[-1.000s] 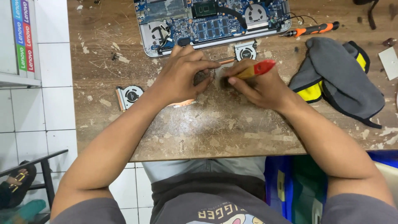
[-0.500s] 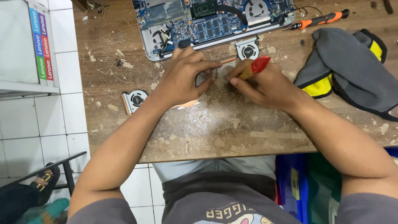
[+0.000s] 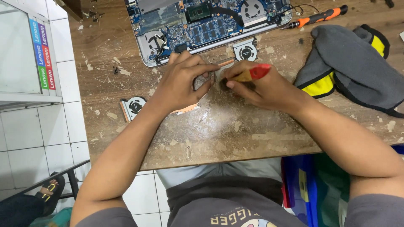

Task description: Cleaning dust and debris from a laptop fan and heatsink assembly using a cloth, brush, and a small tool.

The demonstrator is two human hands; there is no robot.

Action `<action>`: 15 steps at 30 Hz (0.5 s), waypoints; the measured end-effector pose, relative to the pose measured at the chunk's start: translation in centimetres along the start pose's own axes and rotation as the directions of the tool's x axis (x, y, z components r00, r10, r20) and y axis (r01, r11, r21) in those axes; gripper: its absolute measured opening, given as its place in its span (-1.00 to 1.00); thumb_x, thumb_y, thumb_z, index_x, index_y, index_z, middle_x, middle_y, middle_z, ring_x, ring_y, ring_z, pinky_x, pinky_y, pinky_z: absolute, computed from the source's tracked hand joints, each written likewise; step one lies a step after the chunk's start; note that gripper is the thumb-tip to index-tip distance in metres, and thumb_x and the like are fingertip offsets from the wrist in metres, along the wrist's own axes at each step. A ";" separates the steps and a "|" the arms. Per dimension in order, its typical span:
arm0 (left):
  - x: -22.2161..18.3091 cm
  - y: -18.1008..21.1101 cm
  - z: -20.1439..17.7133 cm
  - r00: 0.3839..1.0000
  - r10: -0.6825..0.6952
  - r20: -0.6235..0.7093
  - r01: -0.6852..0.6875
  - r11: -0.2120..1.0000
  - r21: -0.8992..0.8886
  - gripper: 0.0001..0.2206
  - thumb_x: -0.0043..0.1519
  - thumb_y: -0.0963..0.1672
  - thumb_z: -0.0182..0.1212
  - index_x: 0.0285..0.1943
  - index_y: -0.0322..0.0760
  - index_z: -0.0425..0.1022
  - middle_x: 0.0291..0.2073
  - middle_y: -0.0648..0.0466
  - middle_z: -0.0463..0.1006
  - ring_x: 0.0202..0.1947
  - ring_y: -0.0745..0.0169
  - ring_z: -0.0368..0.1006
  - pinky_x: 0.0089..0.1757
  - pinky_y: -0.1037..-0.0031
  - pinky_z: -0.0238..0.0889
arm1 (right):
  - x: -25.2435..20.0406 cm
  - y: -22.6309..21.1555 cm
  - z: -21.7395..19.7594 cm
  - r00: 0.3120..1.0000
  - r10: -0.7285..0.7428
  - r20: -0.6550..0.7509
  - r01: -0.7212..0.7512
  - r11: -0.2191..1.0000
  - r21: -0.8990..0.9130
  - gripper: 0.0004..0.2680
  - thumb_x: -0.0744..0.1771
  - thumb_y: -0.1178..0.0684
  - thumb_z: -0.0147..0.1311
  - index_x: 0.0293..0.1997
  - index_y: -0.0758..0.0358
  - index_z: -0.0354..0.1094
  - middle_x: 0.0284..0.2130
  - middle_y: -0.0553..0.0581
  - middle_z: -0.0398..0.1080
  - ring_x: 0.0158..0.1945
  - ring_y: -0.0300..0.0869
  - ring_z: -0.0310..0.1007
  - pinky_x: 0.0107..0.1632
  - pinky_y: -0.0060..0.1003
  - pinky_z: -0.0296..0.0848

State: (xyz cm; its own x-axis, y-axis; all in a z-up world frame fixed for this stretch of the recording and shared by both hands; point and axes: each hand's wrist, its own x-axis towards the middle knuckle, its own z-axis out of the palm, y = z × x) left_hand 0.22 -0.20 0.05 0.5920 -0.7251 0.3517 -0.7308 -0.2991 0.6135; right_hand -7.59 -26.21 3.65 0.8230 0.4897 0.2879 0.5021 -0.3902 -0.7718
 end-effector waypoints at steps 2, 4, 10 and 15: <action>0.1 0.0 0.1 1.000 0.009 -0.011 -0.010 1.000 -0.006 -0.74 0.24 -0.15 0.47 0.10 -0.21 0.72 -0.28 0.08 0.59 -0.16 0.06 0.39 0.02 0.24 0.08 | 0.2 -0.2 0.0 1.000 -0.013 -0.011 0.013 0.999 0.037 -0.92 0.46 0.23 0.08 0.06 0.37 0.38 -0.14 0.35 0.57 -0.04 0.13 0.68 -0.02 -0.04 0.68; 0.1 0.1 0.1 0.999 0.020 -0.030 -0.020 1.000 -0.011 -0.76 0.24 -0.14 0.47 0.08 -0.20 0.72 -0.30 0.09 0.58 -0.17 0.06 0.40 0.02 0.24 0.09 | 0.4 -0.6 0.0 1.000 0.000 0.010 0.000 0.999 0.051 -0.91 0.46 0.22 0.08 0.08 0.37 0.36 -0.13 0.34 0.58 -0.01 0.15 0.68 0.01 0.01 0.66; -0.4 -0.9 1.6 0.957 0.168 -0.238 -0.155 0.985 0.072 -0.95 0.32 -0.13 0.44 -0.09 -0.10 0.75 -0.41 0.22 0.53 -0.32 0.18 0.45 -0.08 0.38 0.21 | 0.1 -0.5 0.0 1.000 -0.021 0.003 0.021 0.999 -0.026 -0.93 0.46 0.24 0.09 0.05 0.40 0.39 -0.22 0.31 0.55 -0.13 0.10 0.68 -0.05 -0.05 0.65; -2.3 13.2 -7.7 0.825 0.266 -0.498 -0.151 0.954 0.260 -0.92 0.35 -0.13 0.37 -0.02 -0.12 0.66 -0.35 0.17 0.49 -0.19 0.03 0.35 0.17 0.12 0.08 | -0.1 0.5 0.0 1.000 0.011 0.023 -0.010 0.999 -0.047 -0.91 0.47 0.21 0.06 0.02 0.43 0.42 -0.09 0.28 0.53 -0.08 0.06 0.64 -0.05 -0.13 0.60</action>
State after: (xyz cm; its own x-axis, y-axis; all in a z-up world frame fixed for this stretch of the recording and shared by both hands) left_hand -8.14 2.34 12.78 0.4631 -0.3691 0.8058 -0.8746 -0.3374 0.3481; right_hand -7.43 -26.51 3.20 0.8224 0.5028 0.2662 0.5056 -0.4313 -0.7472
